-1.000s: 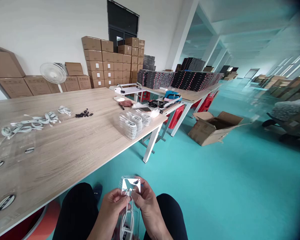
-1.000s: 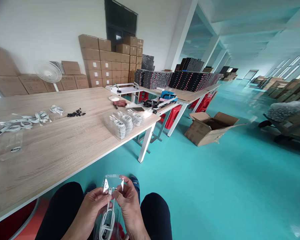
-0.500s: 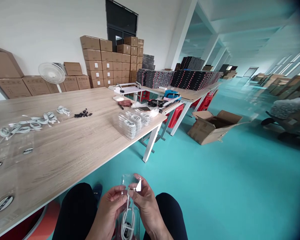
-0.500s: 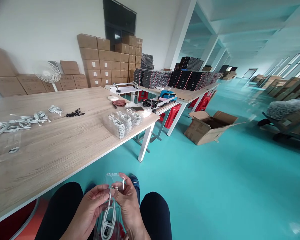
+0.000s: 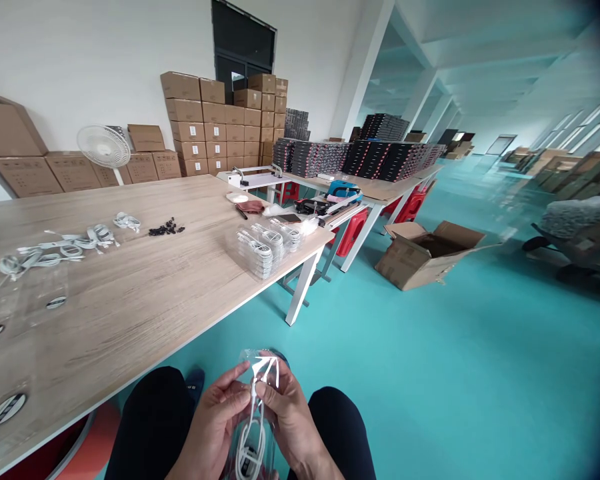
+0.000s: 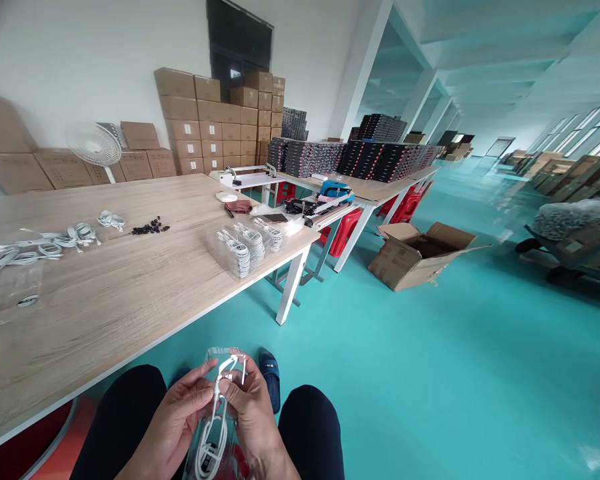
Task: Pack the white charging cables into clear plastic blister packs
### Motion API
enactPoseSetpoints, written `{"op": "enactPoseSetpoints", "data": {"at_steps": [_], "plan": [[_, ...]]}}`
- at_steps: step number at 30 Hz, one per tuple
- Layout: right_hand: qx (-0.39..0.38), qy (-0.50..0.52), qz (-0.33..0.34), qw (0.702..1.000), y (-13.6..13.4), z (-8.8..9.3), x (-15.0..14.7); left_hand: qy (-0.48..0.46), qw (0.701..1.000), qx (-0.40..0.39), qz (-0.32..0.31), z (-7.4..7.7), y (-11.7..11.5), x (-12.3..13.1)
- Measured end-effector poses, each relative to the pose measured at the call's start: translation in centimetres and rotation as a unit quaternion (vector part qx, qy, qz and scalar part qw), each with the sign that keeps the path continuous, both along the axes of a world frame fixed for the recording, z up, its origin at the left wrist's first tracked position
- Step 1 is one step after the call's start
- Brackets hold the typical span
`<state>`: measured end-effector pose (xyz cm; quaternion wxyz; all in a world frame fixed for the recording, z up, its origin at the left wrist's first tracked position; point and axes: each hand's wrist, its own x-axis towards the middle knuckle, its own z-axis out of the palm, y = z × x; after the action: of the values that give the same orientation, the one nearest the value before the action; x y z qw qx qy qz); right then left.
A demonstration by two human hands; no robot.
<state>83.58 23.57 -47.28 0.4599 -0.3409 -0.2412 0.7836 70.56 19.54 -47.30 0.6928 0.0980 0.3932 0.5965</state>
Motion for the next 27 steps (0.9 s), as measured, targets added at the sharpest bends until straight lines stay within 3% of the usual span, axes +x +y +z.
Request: {"op": "enactPoseSetpoints", "data": {"at_steps": [6,15,22,27], "plan": [[0.005,-0.008,0.002,1.000,0.1,-1.1,0.0,0.013,1.000,-0.025,-0.001,-0.6,0.2,0.1],[0.031,-0.079,0.001,0.996,0.3,-1.3,0.3,0.063,0.995,-0.060,0.041,0.4,0.5,0.2],[0.045,-0.054,0.024,0.997,0.3,-1.8,0.6,0.047,0.997,-0.049,0.030,-0.9,0.4,0.0],[0.043,-0.029,0.045,0.998,0.4,-2.2,0.5,0.026,0.999,-0.045,0.005,-1.0,0.4,0.0]]}}
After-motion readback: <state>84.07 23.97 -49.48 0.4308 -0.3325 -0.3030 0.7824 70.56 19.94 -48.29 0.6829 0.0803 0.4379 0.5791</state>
